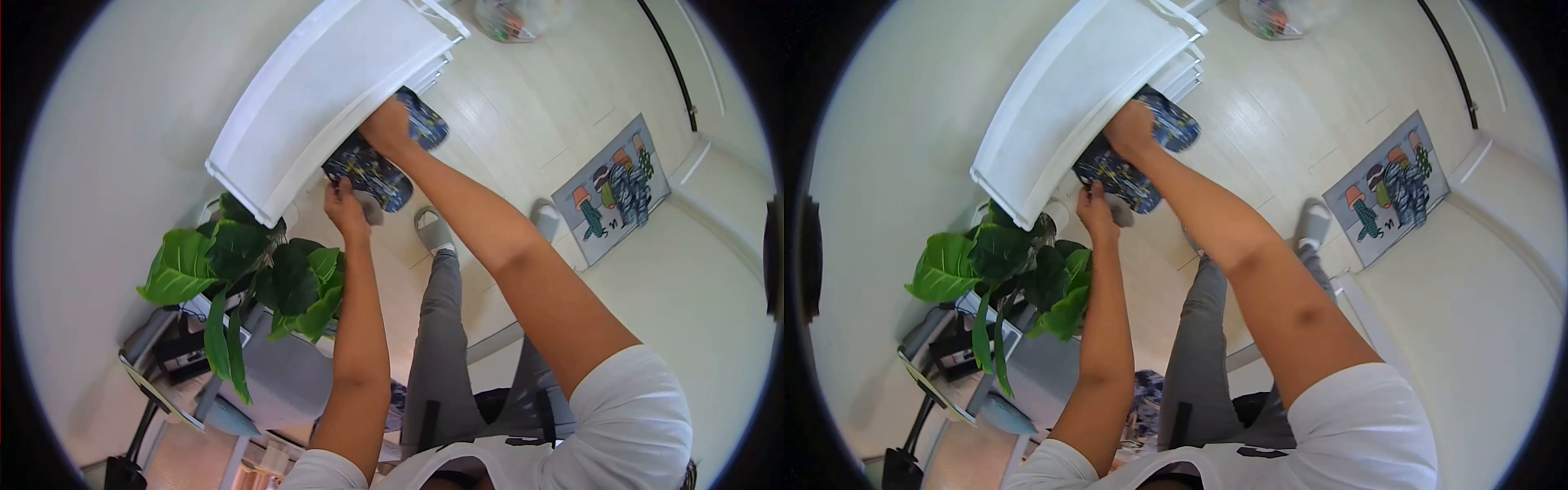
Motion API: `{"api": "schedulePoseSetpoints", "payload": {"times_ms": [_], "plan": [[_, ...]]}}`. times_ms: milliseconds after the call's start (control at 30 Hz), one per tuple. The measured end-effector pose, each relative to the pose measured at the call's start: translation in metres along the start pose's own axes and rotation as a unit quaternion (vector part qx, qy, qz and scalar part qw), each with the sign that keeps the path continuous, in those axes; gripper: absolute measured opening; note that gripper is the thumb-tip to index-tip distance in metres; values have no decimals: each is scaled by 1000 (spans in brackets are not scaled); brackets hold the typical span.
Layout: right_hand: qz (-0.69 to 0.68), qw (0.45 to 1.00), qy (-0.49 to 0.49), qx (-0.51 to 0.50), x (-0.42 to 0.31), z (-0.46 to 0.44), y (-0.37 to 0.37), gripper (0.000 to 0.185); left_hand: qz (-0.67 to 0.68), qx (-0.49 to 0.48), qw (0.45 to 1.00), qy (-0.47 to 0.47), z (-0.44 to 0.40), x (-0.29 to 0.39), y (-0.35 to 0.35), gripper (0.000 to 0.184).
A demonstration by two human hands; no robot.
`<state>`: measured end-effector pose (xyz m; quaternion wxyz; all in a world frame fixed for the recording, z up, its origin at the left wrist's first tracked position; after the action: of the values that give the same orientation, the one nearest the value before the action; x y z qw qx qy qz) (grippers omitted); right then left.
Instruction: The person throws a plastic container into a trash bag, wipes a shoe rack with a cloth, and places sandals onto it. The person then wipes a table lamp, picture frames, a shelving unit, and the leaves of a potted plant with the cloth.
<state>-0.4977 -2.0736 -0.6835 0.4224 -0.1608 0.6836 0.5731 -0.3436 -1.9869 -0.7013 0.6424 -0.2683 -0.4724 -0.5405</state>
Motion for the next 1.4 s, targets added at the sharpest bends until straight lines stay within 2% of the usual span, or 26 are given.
{"api": "schedulePoseSetpoints", "payload": {"times_ms": [33,233,267,300,333,367,400,433,467,533,633,700,767,800,833,867,900,933,1000,1033,1100,1133,1200,1267,1300,1400], "plan": [[-48,995,63,62,-3,-5,-5,26,-8,-8,1000,-2,-13,0,-3,19],[7,974,150,168,7,-32,-40,34,9,21,1000,6,-90,-17,1,28],[-15,999,33,-35,14,-33,-6,38,-45,25,999,-3,-101,-25,3,30],[-38,967,-83,-238,30,-23,14,42,-97,29,995,-12,-112,-34,7,33],[-42,966,-89,-238,49,-8,21,42,-86,-1,996,0,-122,-42,13,34],[-39,993,-101,-38,70,3,34,40,-92,-3,996,-1,-121,-38,9,34],[-33,980,-109,166,86,12,43,39,-80,5,996,35,-122,-34,5,37],[-35,978,-117,167,95,16,39,39,-70,12,995,74,-121,-32,7,41],[-146,970,-181,70,107,18,29,38,-94,-24,993,69,-120,-27,6,42],[-393,870,-281,-97,123,17,9,36,-109,-27,991,78,-121,-22,4,42],[-324,924,-196,-46,113,13,5,34,-139,-2,985,103,-143,-25,17,40],[-338,912,-226,-49,113,16,2,30,-132,-11,986,99,-142,-22,15,32],[-309,943,-123,-21,134,20,-3,31,-202,12,975,95,-133,-20,12,37],[-271,954,-129,29,145,21,12,32,-192,34,979,55,-140,-28,27,36],[-234,961,-131,75,163,25,31,33,-169,42,979,103,-129,-26,25,31],[-213,964,-137,83,194,29,56,33,-175,118,977,30,-110,-17,20,28],[-288,931,-214,63,228,35,80,34,-223,153,963,-26,-92,-14,16,27],[-365,885,-285,42,261,44,105,35,-233,140,960,-65,-73,-18,9,26],[-352,879,-311,77,367,77,151,26,-239,96,952,-166,-41,-46,-10,27],[-338,876,-311,150,420,101,178,20,-235,63,943,-225,-27,-65,-24,27],[-242,824,-475,192,549,159,229,22,-264,30,963,-40,53,-87,-98,26],[-185,825,-474,245,627,195,246,25,-263,-32,961,-77,77,-112,-124,27],[112,839,-440,299,672,226,343,40,-305,-112,936,-135,125,-151,-180,30],[317,771,-455,313,746,258,395,58,-391,-166,888,-176,181,-169,-245,32],[280,782,-467,305,757,264,421,63,-431,-197,859,-196,204,-175,-274,33],[276,758,-560,189,837,289,450,71,-380,-246,884,-118,254,-201,-332,32]]}}
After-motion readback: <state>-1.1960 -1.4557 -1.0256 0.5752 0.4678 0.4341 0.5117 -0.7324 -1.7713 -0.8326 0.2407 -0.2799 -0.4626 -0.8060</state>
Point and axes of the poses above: each hand's wrist, its own z-axis away from the middle knuckle, its own y-axis out of the back of the hand, x = y × z, the point moved 3 cm from there along -z, towards the middle knuckle, and after that the axes turned 4 degrees about -y, right-handed, at the moved point
